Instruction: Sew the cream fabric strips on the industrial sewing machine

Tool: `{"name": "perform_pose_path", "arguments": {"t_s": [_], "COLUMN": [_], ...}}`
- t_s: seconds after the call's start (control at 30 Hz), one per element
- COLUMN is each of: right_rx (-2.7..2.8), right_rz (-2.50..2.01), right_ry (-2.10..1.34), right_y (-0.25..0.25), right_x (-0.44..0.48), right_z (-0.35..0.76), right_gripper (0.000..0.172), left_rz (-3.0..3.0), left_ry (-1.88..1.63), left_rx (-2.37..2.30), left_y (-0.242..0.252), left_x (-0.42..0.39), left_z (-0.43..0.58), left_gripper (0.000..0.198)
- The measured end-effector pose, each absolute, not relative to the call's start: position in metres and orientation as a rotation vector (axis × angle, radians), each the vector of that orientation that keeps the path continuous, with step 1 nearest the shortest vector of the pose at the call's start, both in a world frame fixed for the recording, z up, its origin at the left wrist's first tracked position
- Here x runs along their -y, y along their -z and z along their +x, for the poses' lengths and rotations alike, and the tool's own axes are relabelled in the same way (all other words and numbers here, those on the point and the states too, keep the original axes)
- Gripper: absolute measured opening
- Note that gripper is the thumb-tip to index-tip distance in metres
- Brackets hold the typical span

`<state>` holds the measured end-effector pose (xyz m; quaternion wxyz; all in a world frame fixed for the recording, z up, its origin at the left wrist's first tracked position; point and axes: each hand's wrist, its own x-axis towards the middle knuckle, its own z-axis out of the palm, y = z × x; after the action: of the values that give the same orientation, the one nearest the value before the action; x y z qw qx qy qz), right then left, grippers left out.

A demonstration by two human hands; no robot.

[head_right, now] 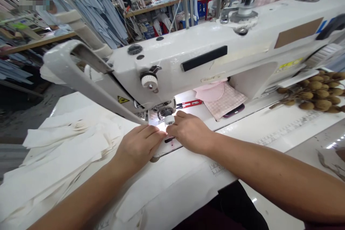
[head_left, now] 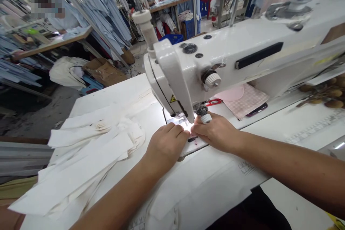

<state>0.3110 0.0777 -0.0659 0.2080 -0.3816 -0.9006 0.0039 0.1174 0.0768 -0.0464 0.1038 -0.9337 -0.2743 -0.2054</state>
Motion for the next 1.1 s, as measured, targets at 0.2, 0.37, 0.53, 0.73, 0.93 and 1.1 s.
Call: {"name": "perform_pose_path", "arguments": {"t_s": [0.2,0.37,0.53,0.73,0.93,1.1], "right_rx": [2.625,2.595,2.596,2.56,2.506,2.508], "right_rz": [-0.93,-0.84,-0.874,-0.924,-1.057,-1.11], "right_ry": [-0.036,-0.056,-0.051,0.01,-0.003,0.088], "right_y": [0.061,0.057,0.057,0.059,0.06,0.062], "right_x": [-0.073,-0.068,-0.07,-0.074,-0.077,-0.079], "right_z": [0.317,0.321,0.319,0.318,0.313,0.312], "right_gripper": [0.02,0.015,0.016,0.02,0.016,0.021], "left_rz": [-2.892,-2.956,-2.966,-2.917,-2.854,-2.839], "left_ry": [0.586,0.581,0.542,0.586,0.714,0.754], "left_rx": [0.794,0.789,0.759,0.709,0.693,0.735], "left_y": [0.048,0.049,0.051,0.048,0.047,0.051], "left_x": [-0.073,-0.068,-0.071,-0.08,-0.089,-0.094], "left_z": [0.117,0.113,0.11,0.108,0.106,0.103], "left_gripper": [0.02,0.021,0.019,0.016,0.015,0.016]}}
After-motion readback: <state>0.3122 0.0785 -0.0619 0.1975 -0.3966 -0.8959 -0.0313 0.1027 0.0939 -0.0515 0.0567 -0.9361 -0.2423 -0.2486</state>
